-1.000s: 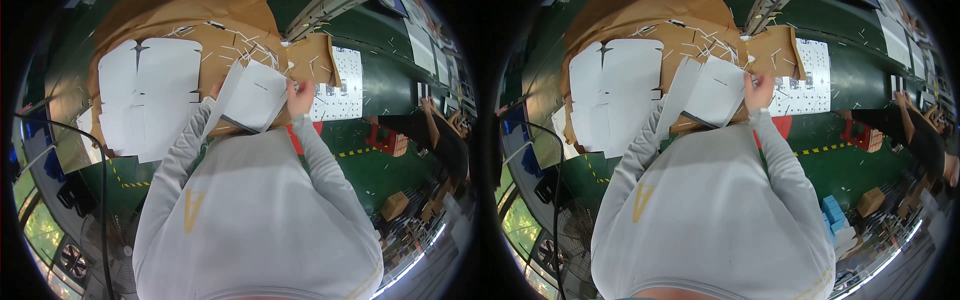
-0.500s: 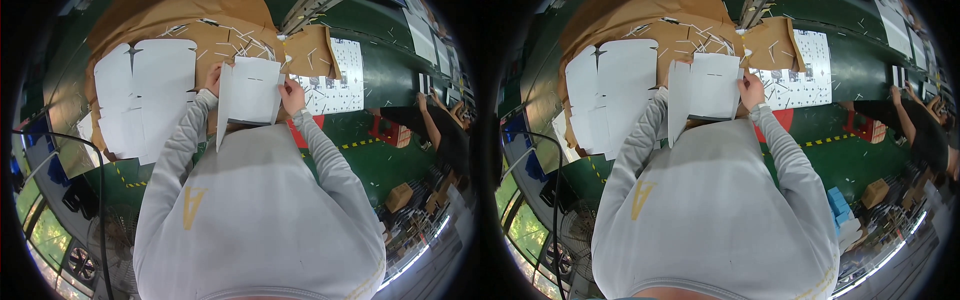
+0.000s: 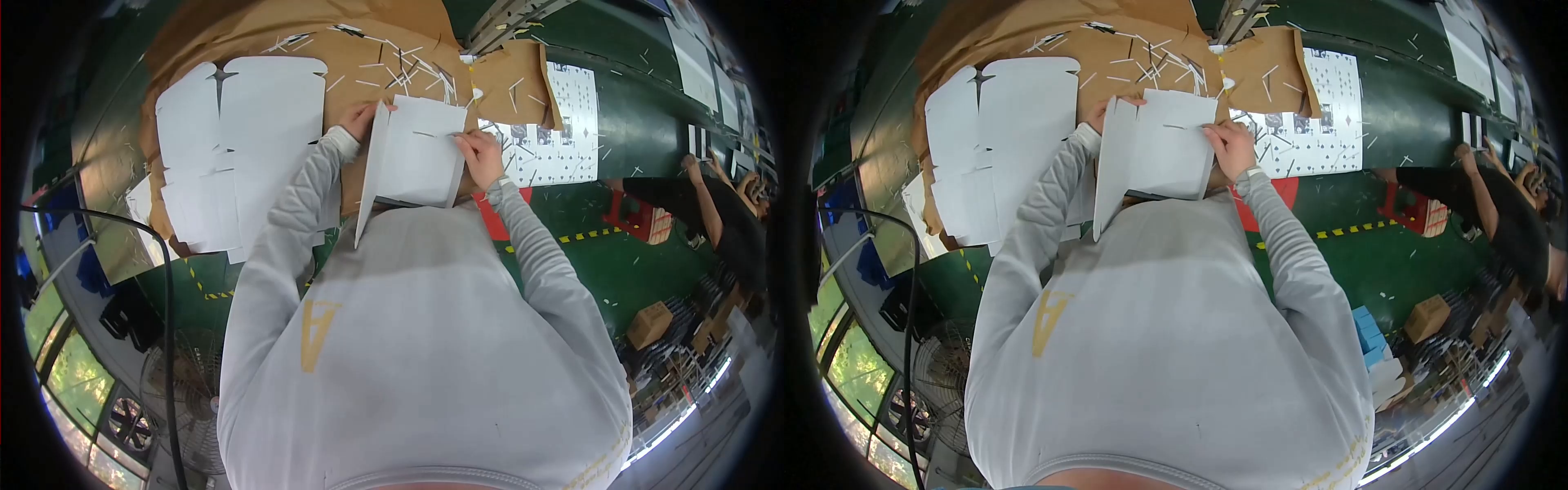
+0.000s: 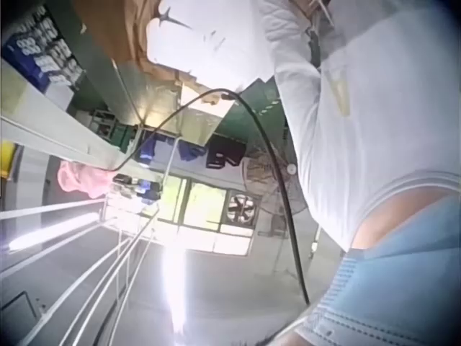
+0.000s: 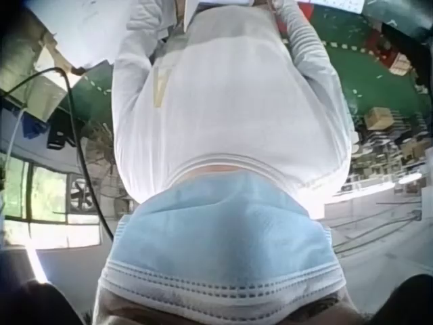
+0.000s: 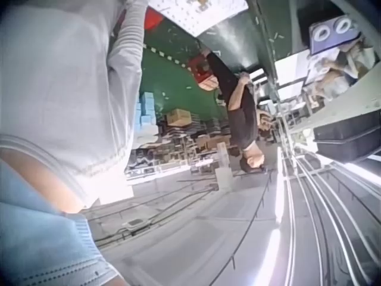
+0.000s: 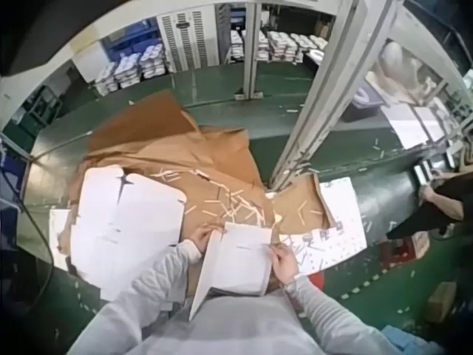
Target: Folding white cardboard boxes at an assembly line station.
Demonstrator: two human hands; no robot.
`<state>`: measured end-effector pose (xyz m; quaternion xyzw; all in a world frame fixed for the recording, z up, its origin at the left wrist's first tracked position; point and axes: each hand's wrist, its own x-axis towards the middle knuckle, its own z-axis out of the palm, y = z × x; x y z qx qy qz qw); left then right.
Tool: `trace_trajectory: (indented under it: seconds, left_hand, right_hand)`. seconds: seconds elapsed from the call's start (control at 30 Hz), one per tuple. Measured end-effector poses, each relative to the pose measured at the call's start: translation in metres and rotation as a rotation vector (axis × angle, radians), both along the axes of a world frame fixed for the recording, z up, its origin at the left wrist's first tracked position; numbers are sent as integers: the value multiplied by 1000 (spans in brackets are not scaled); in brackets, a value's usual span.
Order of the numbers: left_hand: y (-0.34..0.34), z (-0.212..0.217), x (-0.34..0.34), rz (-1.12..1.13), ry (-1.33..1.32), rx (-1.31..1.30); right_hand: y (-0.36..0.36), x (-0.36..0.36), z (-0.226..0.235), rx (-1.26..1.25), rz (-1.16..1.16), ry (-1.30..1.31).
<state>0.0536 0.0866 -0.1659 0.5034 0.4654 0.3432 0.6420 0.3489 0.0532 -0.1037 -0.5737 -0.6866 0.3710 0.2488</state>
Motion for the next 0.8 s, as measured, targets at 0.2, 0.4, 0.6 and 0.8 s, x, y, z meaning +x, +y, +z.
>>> trace_trajectory:
  seconds: [0.2, 0.4, 0.6, 0.8]
  left_hand:
    - [-8, 9, 15, 229, -124, -186]
    - [-12, 29, 17, 279, -151, -67]
    - [-8, -10, 7, 224, -297, -388]
    - [-11, -50, 10, 310, -168, -127]
  right_hand:
    - [18, 4, 6, -108, 256, -201]
    - [6, -9, 2, -103, 71, -202]
    - [2, -15, -3, -138, -123, -126]
    - [1, -15, -6, -84, -79, -160]
